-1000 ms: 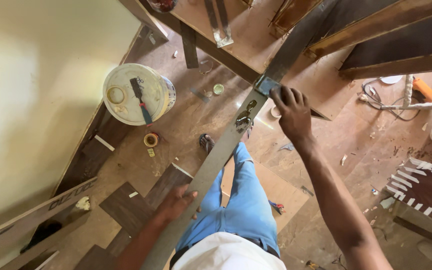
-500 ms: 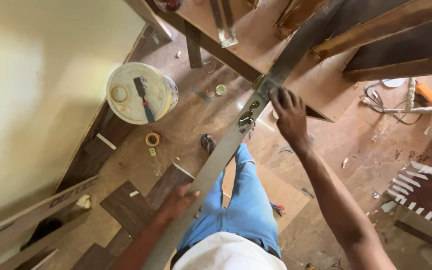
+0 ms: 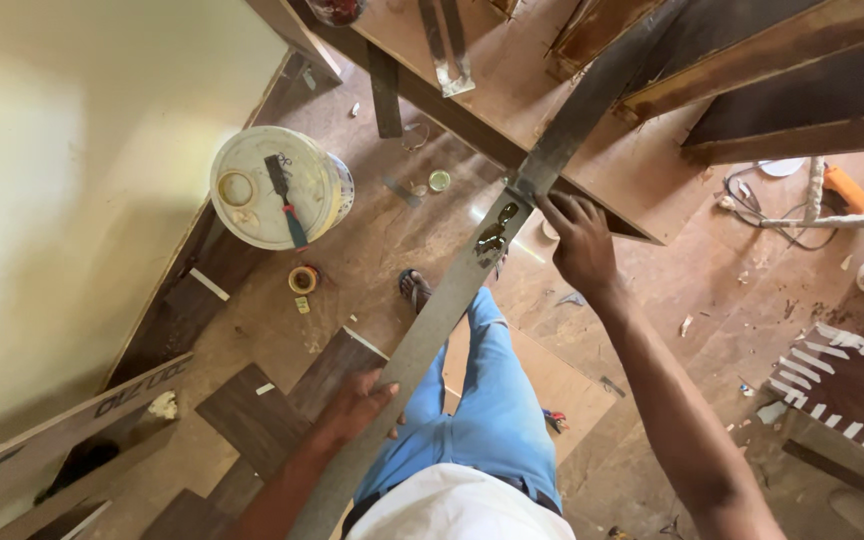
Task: The person paints a long, thin wooden strip with a dark finish using a paintbrush. They repeatedly dip the brush into a small can of paint and apply the finish to the wood held in their left hand.
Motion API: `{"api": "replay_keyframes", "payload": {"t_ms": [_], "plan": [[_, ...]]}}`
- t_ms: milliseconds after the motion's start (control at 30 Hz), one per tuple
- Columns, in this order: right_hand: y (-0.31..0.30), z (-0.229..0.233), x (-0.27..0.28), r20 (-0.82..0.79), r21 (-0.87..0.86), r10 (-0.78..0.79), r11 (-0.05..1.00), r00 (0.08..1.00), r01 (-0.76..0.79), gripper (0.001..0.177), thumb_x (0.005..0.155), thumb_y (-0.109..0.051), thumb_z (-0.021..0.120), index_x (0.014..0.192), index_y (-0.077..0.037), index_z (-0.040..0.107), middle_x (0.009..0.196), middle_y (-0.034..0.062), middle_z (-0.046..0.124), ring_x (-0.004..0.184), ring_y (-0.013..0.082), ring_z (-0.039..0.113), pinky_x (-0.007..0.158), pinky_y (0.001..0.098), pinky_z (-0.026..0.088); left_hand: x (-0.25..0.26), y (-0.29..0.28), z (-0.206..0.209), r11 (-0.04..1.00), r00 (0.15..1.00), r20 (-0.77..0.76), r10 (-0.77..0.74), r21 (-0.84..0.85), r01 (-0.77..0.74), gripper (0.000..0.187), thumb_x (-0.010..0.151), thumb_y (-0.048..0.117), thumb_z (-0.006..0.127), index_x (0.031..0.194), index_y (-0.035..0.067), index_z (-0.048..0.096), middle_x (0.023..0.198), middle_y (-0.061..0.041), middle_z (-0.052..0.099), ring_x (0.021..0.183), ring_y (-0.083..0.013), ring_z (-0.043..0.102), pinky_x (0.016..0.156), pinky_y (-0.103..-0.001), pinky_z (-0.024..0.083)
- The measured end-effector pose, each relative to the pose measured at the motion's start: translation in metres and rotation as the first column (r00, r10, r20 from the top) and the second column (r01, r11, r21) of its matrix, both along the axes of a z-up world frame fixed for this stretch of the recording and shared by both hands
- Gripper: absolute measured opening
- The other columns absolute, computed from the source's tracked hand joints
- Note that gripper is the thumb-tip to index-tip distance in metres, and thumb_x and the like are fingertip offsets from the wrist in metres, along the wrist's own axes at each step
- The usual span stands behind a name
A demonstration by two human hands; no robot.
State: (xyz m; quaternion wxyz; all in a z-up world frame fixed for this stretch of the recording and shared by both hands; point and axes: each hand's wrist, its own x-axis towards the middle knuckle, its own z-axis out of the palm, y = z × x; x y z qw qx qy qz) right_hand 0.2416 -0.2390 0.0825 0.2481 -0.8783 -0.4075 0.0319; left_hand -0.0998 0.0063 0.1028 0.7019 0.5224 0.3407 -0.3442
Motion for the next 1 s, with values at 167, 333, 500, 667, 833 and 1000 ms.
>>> {"api": "replay_keyframes", "payload": {"t_ms": [167, 333, 500, 667, 833, 1000], "plan": [[-0.03, -0.032, 0.019, -0.517, 0.141, -0.112, 0.967, 0.848, 0.214, 0.062, 0.082, 0.012, 0.046, 0.139, -0.004, 0.065, 0.111, 0.0118, 0.073, 0.099, 0.0268, 0.068, 0.091, 0.0321, 0.052, 0.003, 0.001, 0.006, 1.0, 0.998, -0.047, 0.028, -0.009, -0.029, 0.027, 0.099, 0.019, 0.053, 0.118, 0.003, 0.064, 0.076, -0.012, 0.071, 0.055, -0.0182, 0.067, 0.055, -0.034, 0.058], [-0.045, -0.057, 0.05, -0.948, 0.081, -0.056, 0.909, 0.313, 0.408, 0.025, 0.097, -0.01, 0.063, 0.119, -0.001, 0.069, 0.096, -0.0034, 0.074, 0.081, 0.0072, 0.064, 0.076, 0.0257, 0.053, 0.01, 0.003, 0.016, 0.999, 0.998, -0.066, -0.019, 0.028, 0.021, 0.028, 0.1, 0.021, 0.053, 0.116, 0.002, 0.066, 0.077, -0.011, 0.072, 0.057, -0.017, 0.067, 0.057, -0.034, 0.058], [-0.047, -0.095, 0.034, -0.9, -0.066, -0.212, 0.93, 0.381, 0.361, 0.02, 0.098, -0.021, 0.068, 0.101, -0.004, 0.077, 0.08, -0.0033, 0.069, 0.069, 0.0063, 0.056, 0.065, 0.0257, 0.049, 0.016, 0.001, 0.022, 0.999, 0.998, -0.07, 0.005, -0.032, -0.007, 0.027, 0.099, 0.021, 0.053, 0.115, 0.002, 0.066, 0.077, -0.012, 0.073, 0.056, -0.0181, 0.068, 0.055, -0.035, 0.056], [-0.058, -0.103, -0.003, -0.844, -0.149, -0.297, 0.93, 0.446, 0.337, 0.027, 0.103, -0.021, 0.07, 0.092, 0.003, 0.072, 0.071, 0.0037, 0.063, 0.065, 0.0098, 0.051, 0.06, 0.0308, 0.046, 0.016, 0.002, 0.021, 0.995, 0.993, -0.112, 0.022, -0.09, -0.033, 0.028, 0.099, 0.021, 0.054, 0.116, 0.002, 0.065, 0.078, -0.013, 0.074, 0.056, -0.0192, 0.069, 0.054, -0.034, 0.055], [-0.053, -0.032, -0.019, -0.471, 0.042, -0.258, 0.949, 0.844, 0.314, 0.019, 0.094, -0.012, 0.07, 0.11, -0.004, 0.077, 0.079, 0.0112, 0.072, 0.069, 0.0161, 0.066, 0.065, 0.0324, 0.051, 0.004, 0.002, 0.013, 0.995, 0.986, -0.167, 0.021, -0.092, -0.037, 0.03, 0.099, 0.021, 0.055, 0.119, 0.0, 0.066, 0.077, -0.014, 0.073, 0.055, -0.0197, 0.067, 0.054, -0.035, 0.055], [-0.017, 0.01, -0.006, -0.157, 0.064, -0.269, 0.957, 0.95, 0.281, 0.028, 0.097, -0.003, 0.066, 0.123, -0.008, 0.075, 0.091, 0.0194, 0.072, 0.078, 0.0343, 0.069, 0.069, 0.0413, 0.053, 0.004, 0.002, 0.015, 0.996, 0.993, -0.113, 0.029, -0.084, -0.038, 0.031, 0.099, 0.019, 0.054, 0.121, 0.001, 0.063, 0.078, -0.014, 0.074, 0.055, -0.0193, 0.067, 0.055, -0.035, 0.056]]}}
